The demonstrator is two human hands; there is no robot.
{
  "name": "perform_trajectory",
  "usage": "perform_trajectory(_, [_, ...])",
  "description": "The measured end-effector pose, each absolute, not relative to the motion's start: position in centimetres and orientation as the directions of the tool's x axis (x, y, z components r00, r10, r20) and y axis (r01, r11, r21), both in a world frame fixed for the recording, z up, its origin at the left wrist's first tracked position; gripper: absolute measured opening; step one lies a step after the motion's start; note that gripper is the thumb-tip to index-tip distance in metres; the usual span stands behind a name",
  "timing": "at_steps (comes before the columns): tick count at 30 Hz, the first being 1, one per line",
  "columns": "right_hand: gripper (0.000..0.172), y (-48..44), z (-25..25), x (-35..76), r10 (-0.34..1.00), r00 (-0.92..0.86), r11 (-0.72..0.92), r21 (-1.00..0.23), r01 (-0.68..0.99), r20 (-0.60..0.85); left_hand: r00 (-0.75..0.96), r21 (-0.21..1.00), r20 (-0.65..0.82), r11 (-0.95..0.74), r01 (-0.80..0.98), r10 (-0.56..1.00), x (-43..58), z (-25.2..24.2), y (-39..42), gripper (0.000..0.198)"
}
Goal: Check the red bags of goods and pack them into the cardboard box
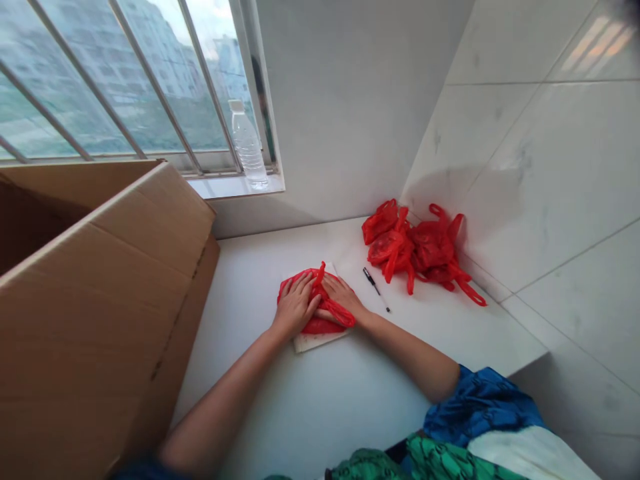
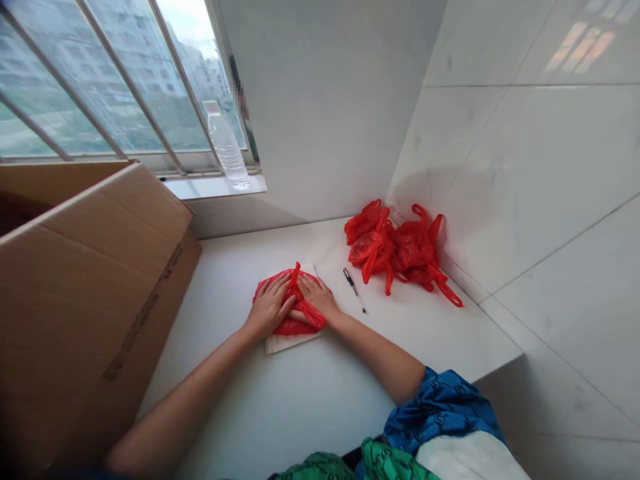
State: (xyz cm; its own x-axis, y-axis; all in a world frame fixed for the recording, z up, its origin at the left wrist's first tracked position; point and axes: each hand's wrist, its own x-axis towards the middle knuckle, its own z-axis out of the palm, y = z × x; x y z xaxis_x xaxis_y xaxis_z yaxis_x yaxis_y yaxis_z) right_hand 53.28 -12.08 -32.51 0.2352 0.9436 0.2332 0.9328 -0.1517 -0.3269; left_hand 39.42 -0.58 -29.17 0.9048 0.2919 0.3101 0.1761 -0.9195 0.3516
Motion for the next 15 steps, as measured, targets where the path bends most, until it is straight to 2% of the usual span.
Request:
perform_trajectory(5, [0.081, -13.5, -30.8, 52.6, 0.906, 0.278, -0.093, -0.492, 0.866, 0.319, 0.854, 0.516, 0.379, -0.848, 0.125, 0.357, 38.6, -29.0, -1.0, 0.037])
perform_trajectory(6, [0.073, -14.1, -30.0, 52.5, 0.89, 0.286, -0.052, -0.542, 0.839, 0.356, 0.827, 0.567, 0.406, -0.817, 0.106, 0.388, 38.1, -28.6, -1.3, 0.034])
perform_trajectory(9, [0.031, -16.4, -26.7, 51.5, 0.836, 0.316, 0.093, -0.683, 0.725, 0.449, 0.751, 0.696, 0.447, -0.717, 0.049, 0.486, 35.6, -26.2, -2.9, 0.021])
perform_trajectory(10, [0.028, -17.2, -25.3, 50.9, 0.827, 0.324, 0.128, -0.716, 0.686, 0.459, 0.744, 0.725, 0.434, -0.687, 0.045, 0.507, 34.3, -25.1, -3.8, 0.019])
perform_trajectory(13, [0.015, -19.3, -21.2, 48.5, 0.823, 0.186, 0.319, -0.707, 0.631, 0.537, 0.77, 0.775, 0.337, -0.624, 0.1, 0.542, 30.0, -20.0, -7.3, 0.021])
perform_trajectory(15, [0.007, -20.5, -18.7, 46.7, 0.776, 0.071, 0.448, -0.625, 0.639, 0.627, 0.826, 0.724, 0.299, -0.677, 0.13, 0.479, 26.6, -15.7, -9.8, 0.027])
